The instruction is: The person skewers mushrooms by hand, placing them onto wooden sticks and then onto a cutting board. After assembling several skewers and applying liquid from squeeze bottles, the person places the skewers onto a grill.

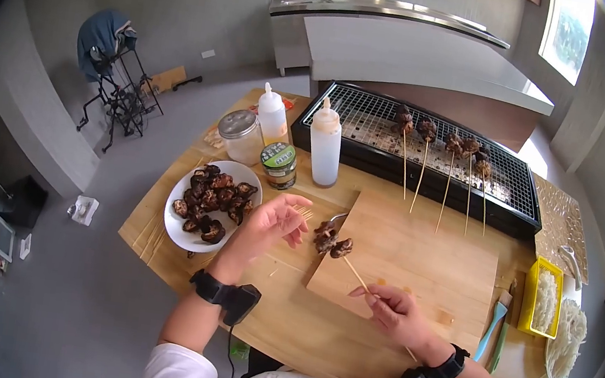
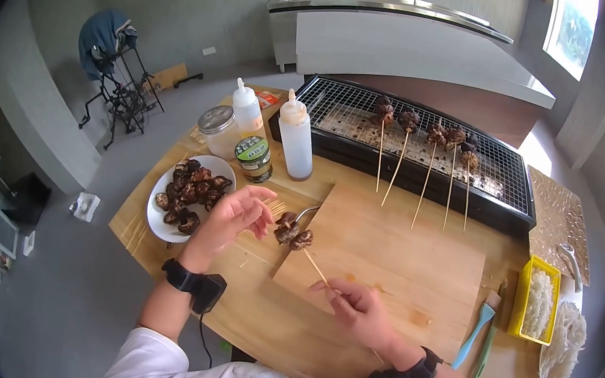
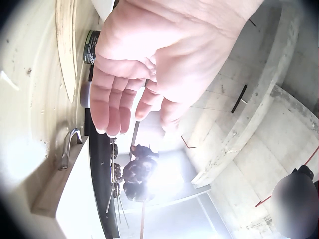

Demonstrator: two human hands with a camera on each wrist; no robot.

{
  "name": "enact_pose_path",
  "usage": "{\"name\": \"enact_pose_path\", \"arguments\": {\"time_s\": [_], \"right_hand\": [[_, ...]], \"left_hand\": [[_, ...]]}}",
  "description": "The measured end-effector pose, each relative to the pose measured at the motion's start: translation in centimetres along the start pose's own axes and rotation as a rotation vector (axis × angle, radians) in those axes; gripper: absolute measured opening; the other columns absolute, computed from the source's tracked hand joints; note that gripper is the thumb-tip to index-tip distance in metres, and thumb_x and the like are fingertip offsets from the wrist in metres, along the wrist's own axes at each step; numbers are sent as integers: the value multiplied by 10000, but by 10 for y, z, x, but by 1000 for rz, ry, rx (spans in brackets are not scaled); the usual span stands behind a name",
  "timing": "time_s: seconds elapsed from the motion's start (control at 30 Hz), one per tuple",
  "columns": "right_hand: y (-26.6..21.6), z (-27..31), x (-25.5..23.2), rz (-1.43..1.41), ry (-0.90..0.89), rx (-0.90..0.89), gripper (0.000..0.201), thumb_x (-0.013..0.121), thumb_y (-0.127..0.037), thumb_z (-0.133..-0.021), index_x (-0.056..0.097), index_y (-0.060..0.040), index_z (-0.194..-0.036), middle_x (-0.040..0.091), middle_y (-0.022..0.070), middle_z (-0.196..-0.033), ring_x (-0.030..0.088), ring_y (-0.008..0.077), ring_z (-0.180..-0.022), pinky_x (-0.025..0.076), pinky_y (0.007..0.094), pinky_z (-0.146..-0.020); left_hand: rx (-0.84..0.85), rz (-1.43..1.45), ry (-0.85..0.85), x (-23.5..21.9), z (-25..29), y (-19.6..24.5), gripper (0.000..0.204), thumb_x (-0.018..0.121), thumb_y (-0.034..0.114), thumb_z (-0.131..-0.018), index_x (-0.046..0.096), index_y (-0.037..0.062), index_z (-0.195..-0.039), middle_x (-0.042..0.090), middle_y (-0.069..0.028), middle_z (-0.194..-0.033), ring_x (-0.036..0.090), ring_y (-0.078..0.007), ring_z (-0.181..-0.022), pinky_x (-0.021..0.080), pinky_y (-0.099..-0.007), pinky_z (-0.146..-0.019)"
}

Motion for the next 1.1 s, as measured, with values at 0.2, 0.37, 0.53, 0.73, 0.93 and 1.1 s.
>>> {"name": "enact_pose_path", "arguments": {"time_s": [0.2,0.37,0.53,0.73,0.93,1.1], "right_hand": [[-17,-3,-37,144,180,-80,181,467,-116,-901,619,-45,-967,325,-70,-515,287,28,-455,228,215,-413],[-39,4,-61,750,450,-257,111,522,-61,-842,618,-23,-883,369,38,-476,318,76,-417,262,247,-410],[-43,5,-68,1009,530,-366,110,550,-63,-806,615,-37,-890,521,134,-542,524,256,-465,403,325,-459],[-32,19,-86,1260,561,-221,173,557,-142,-803,598,-75,-958,586,164,-631,586,328,-593,463,393,-550],[-25,32,-89,1348,501,-116,233,584,-119,-766,579,-75,-995,596,167,-686,585,334,-635,450,407,-571],[-36,47,-87,1422,524,13,346,616,-142,-739,535,-81,-1070,571,114,-807,571,303,-735,438,387,-621]], "left_hand": [[6,-123,73,-10,3,5,252,562,195,-872,531,25,-1055,563,-18,-782,538,-73,-680,463,-214,-610],[7,-219,125,-14,4,5,192,562,166,-870,561,14,-988,554,2,-730,521,-58,-649,454,-203,-588],[-2,-222,116,-14,4,5,176,563,157,-867,571,15,-973,558,4,-719,524,-57,-632,455,-200,-576],[46,-280,178,-23,10,17,176,562,138,-866,572,-1,-972,571,-3,-724,534,-59,-644,455,-197,-583],[283,-830,466,-38,47,77,95,610,83,-786,585,16,-848,606,-98,-724,583,-198,-617,456,-284,-583],[191,-1275,526,-63,83,88,76,604,62,-759,555,27,-805,574,-102,-743,579,-272,-662,452,-343,-582]]}}
Point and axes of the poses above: each hand's wrist, its own z-axis away from the middle knuckle, its own x-axis out of the palm, y = z × x, the point moved 7 cm from there along -z, towards the middle knuckle
